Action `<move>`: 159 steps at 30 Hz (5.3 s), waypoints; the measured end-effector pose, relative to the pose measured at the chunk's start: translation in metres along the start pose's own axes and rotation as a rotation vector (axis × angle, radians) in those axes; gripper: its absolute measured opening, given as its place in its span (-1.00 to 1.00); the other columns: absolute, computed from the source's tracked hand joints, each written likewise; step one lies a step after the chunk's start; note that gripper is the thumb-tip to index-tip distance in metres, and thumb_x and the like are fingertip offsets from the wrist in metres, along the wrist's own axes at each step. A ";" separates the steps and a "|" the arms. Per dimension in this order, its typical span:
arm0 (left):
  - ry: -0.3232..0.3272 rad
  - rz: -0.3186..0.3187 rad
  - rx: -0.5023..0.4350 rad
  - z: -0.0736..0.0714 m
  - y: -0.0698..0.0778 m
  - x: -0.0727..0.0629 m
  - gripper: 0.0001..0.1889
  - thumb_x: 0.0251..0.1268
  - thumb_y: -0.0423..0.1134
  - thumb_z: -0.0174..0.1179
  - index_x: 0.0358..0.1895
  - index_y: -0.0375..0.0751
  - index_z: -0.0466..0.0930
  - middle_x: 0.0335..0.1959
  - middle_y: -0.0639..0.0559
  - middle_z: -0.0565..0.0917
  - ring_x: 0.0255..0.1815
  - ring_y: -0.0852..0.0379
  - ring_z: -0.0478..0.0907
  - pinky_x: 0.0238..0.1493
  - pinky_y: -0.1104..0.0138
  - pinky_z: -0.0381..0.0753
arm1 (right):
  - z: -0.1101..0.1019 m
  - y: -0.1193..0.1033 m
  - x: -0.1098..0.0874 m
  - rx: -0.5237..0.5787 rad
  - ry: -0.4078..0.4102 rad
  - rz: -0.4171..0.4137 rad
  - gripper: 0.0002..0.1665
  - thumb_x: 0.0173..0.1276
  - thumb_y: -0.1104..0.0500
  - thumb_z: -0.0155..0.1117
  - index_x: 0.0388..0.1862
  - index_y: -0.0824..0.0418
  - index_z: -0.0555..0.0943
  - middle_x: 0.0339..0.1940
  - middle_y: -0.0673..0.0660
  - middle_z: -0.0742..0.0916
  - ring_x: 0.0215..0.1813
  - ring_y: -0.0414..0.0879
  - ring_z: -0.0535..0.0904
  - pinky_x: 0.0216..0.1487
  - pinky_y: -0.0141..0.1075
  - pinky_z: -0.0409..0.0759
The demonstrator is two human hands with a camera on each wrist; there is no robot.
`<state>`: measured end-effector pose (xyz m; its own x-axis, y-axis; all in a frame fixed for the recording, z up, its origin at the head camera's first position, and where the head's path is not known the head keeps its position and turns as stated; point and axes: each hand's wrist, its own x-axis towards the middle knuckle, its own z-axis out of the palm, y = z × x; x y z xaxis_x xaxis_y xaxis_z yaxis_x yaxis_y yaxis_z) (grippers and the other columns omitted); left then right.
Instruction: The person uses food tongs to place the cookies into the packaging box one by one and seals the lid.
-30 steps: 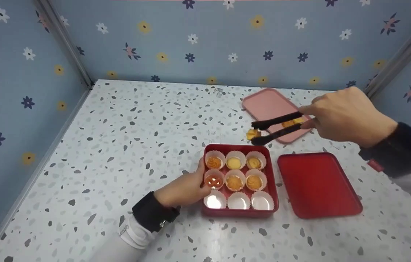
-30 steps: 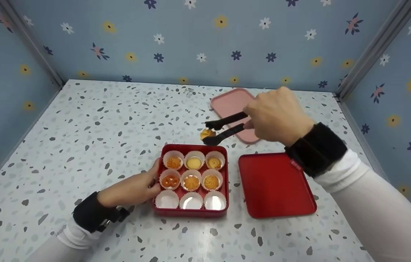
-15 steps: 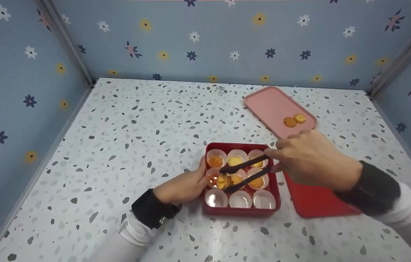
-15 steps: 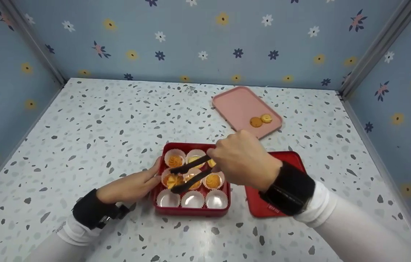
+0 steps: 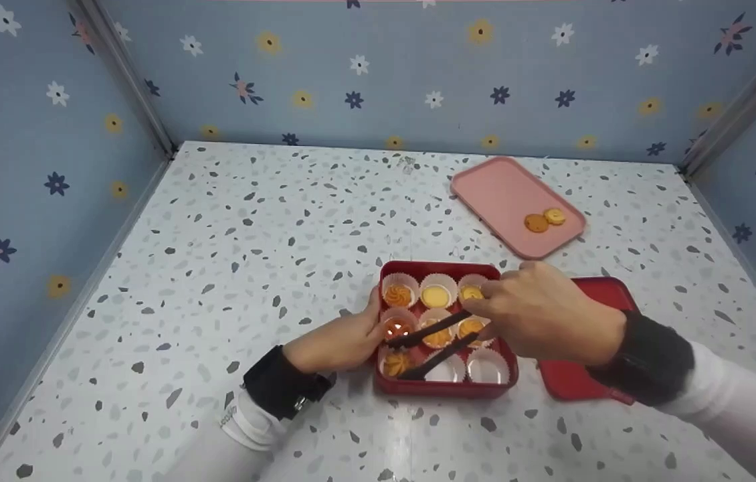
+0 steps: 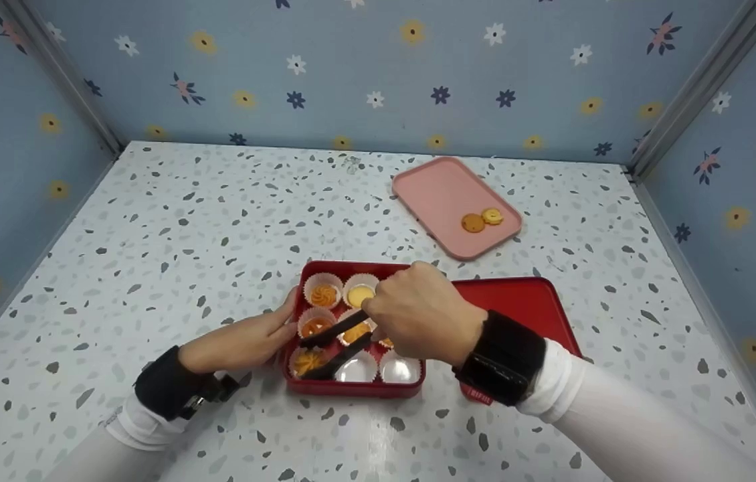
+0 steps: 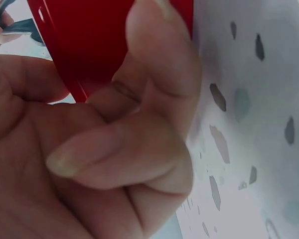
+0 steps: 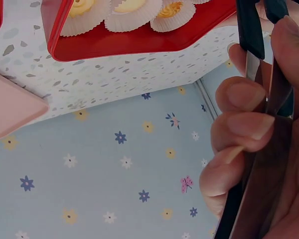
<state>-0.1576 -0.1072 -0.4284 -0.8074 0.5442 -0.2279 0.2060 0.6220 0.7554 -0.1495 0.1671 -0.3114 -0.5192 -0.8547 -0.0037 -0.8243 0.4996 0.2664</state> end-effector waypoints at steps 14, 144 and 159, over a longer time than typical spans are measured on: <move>0.005 -0.002 0.023 0.001 -0.001 0.001 -0.14 0.55 0.26 -0.35 0.58 -0.24 -0.44 0.21 -0.35 0.53 0.12 -0.05 0.55 0.24 0.11 0.42 | -0.011 -0.004 0.014 -0.079 -0.081 -0.021 -0.68 0.14 -0.05 0.53 -0.26 0.09 0.67 -0.57 -0.02 0.59 -0.68 -0.14 0.28 -0.69 -0.34 0.28; -0.012 -0.060 0.053 0.001 0.002 -0.001 -0.21 0.62 0.10 -0.32 0.57 -0.27 -0.49 0.51 -0.21 0.13 0.46 -0.03 0.22 0.44 0.13 0.16 | -0.017 0.125 -0.066 0.119 -0.215 0.706 -0.64 0.40 -0.01 0.24 0.05 0.13 0.72 -0.71 0.03 0.51 -0.59 -0.01 0.38 -0.68 -0.18 0.30; -0.009 -0.053 0.059 0.002 0.001 0.000 -0.22 0.63 0.08 -0.33 0.56 -0.31 -0.49 0.50 -0.24 0.15 0.46 -0.02 0.22 0.43 0.14 0.17 | -0.021 0.025 -0.063 0.128 -0.072 0.443 -0.66 0.20 0.03 0.50 -0.06 0.08 0.73 -0.67 -0.07 0.48 -0.74 -0.19 0.21 -0.74 -0.34 0.17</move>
<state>-0.1563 -0.1059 -0.4291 -0.8133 0.5141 -0.2723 0.1956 0.6824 0.7043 -0.1324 0.2300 -0.2847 -0.8382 -0.5452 0.0152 -0.5384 0.8315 0.1366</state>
